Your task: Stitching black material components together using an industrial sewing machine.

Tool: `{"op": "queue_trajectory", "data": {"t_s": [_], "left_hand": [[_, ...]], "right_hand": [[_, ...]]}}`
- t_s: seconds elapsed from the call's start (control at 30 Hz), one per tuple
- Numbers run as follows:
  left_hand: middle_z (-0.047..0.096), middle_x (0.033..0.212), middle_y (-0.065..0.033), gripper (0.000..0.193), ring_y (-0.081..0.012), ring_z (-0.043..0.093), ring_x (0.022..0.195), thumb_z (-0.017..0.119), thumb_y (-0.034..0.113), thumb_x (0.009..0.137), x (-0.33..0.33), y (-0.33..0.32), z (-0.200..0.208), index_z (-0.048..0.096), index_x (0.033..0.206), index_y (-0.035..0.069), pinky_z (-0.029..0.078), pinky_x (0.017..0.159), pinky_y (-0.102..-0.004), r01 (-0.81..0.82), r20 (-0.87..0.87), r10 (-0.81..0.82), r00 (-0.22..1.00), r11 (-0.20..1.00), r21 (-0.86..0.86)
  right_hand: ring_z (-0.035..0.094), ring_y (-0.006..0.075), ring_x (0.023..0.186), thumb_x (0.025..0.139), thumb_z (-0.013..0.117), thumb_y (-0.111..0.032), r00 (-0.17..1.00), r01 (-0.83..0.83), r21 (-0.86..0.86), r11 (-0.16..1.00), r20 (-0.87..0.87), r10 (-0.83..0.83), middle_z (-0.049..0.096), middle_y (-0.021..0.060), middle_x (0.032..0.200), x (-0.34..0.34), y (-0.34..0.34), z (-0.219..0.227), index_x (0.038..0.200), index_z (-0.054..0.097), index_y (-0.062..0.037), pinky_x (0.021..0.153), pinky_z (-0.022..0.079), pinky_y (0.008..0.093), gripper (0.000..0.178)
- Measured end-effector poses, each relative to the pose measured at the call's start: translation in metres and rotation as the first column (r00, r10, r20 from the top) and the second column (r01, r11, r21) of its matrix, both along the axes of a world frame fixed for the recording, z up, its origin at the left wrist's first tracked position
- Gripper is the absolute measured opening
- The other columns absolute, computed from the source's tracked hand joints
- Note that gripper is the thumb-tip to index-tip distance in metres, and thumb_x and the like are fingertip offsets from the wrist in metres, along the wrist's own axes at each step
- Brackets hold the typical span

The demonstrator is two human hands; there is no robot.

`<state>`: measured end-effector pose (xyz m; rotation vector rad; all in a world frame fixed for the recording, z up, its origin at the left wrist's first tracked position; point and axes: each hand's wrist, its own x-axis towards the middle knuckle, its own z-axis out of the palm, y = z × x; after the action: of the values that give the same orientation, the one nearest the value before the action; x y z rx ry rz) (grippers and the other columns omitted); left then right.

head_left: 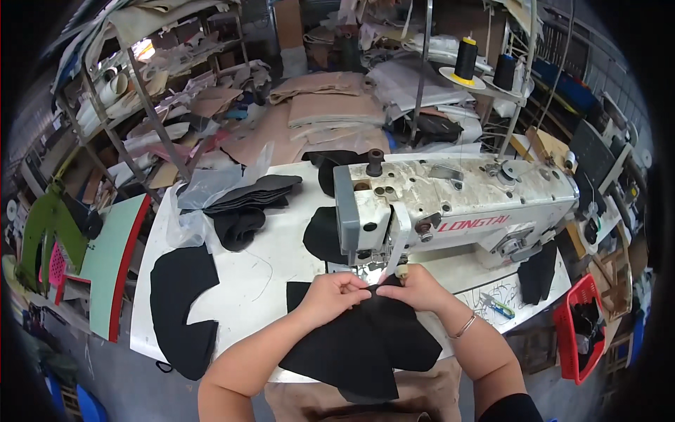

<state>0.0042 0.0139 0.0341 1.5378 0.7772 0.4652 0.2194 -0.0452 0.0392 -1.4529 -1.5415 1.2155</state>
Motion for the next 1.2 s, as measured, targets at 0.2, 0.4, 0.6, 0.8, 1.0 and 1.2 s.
{"op": "queue_trajectory", "data": {"t_s": [0.2, 0.4, 0.6, 0.8, 1.0, 1.2], "left_hand": [[0.066, 0.069, -0.0021, 0.016, -0.0057, 0.059, 0.062, 0.076, 0.012, 0.078, 0.005, 0.0, -0.004, 0.066, 0.083, 0.001, 0.049, 0.059, -0.0217, -0.048, -0.108, 0.074, 0.991, 0.973, 0.225], [0.066, 0.069, -0.0047, 0.02, -0.0112, 0.062, 0.06, 0.079, 0.017, 0.074, 0.002, -0.002, 0.0, 0.067, 0.078, 0.003, 0.05, 0.059, -0.0258, -0.069, -0.072, 0.094, 0.993, 0.954, 0.293], [0.064, 0.088, -0.0045, 0.034, -0.028, 0.059, 0.087, 0.081, 0.029, 0.065, -0.017, 0.009, 0.0, 0.068, 0.088, 0.009, 0.046, 0.081, -0.0397, 0.026, -0.263, 0.31, 0.914, 0.6, 0.8], [0.061, 0.086, -0.0064, 0.033, -0.0248, 0.058, 0.083, 0.082, 0.024, 0.067, -0.016, 0.014, -0.008, 0.065, 0.089, 0.006, 0.048, 0.076, -0.0358, 0.095, -0.28, 0.239, 0.93, 0.58, 0.809], [0.065, 0.077, -0.0025, 0.023, -0.0227, 0.06, 0.083, 0.079, 0.029, 0.07, -0.007, 0.018, 0.008, 0.067, 0.079, 0.012, 0.047, 0.079, -0.0372, 0.038, -0.462, 0.251, 0.851, 0.847, 0.531], [0.067, 0.082, 0.0014, 0.019, -0.0207, 0.059, 0.085, 0.077, 0.03, 0.072, -0.014, 0.032, -0.005, 0.07, 0.081, 0.014, 0.044, 0.078, -0.0352, 0.063, -0.316, 0.147, 0.937, 0.82, 0.569]], "right_hand": [[0.057, 0.0114, 0.066, 0.079, 0.075, -0.018, 0.989, -0.067, 0.198, 0.978, 0.141, 0.039, 0.063, 0.0073, 0.073, 0.007, 0.002, -0.009, 0.097, 0.067, -0.0039, 0.06, 0.046, 0.0284, 0.024], [0.062, 0.0287, 0.071, 0.078, 0.073, -0.025, 0.919, -0.118, 0.367, 0.923, 0.392, -0.039, 0.066, 0.0129, 0.081, 0.001, 0.004, -0.01, 0.091, 0.069, -0.01, 0.065, 0.049, 0.0372, 0.021], [0.057, 0.0343, 0.083, 0.077, 0.073, -0.028, 0.931, 0.021, 0.465, 0.885, 0.314, -0.186, 0.062, 0.0146, 0.079, -0.008, 0.012, -0.017, 0.084, 0.07, -0.008, 0.073, 0.047, 0.0425, 0.022], [0.057, 0.0353, 0.082, 0.073, 0.075, -0.031, 0.901, 0.163, 0.407, 0.899, 0.31, -0.303, 0.06, 0.0196, 0.08, -0.014, 0.011, -0.017, 0.079, 0.067, -0.0004, 0.073, 0.047, 0.0423, 0.033], [0.058, 0.0364, 0.081, 0.071, 0.076, -0.031, 0.852, 0.217, 0.408, 0.887, 0.364, -0.375, 0.059, 0.0202, 0.078, -0.014, 0.013, -0.019, 0.069, 0.059, 0.0055, 0.072, 0.048, 0.0425, 0.041], [0.058, 0.0374, 0.074, 0.072, 0.076, -0.031, 0.849, 0.238, 0.43, 0.871, 0.343, -0.402, 0.057, 0.0208, 0.072, -0.017, 0.015, -0.016, 0.064, 0.055, 0.004, 0.068, 0.047, 0.0434, 0.041]]}}
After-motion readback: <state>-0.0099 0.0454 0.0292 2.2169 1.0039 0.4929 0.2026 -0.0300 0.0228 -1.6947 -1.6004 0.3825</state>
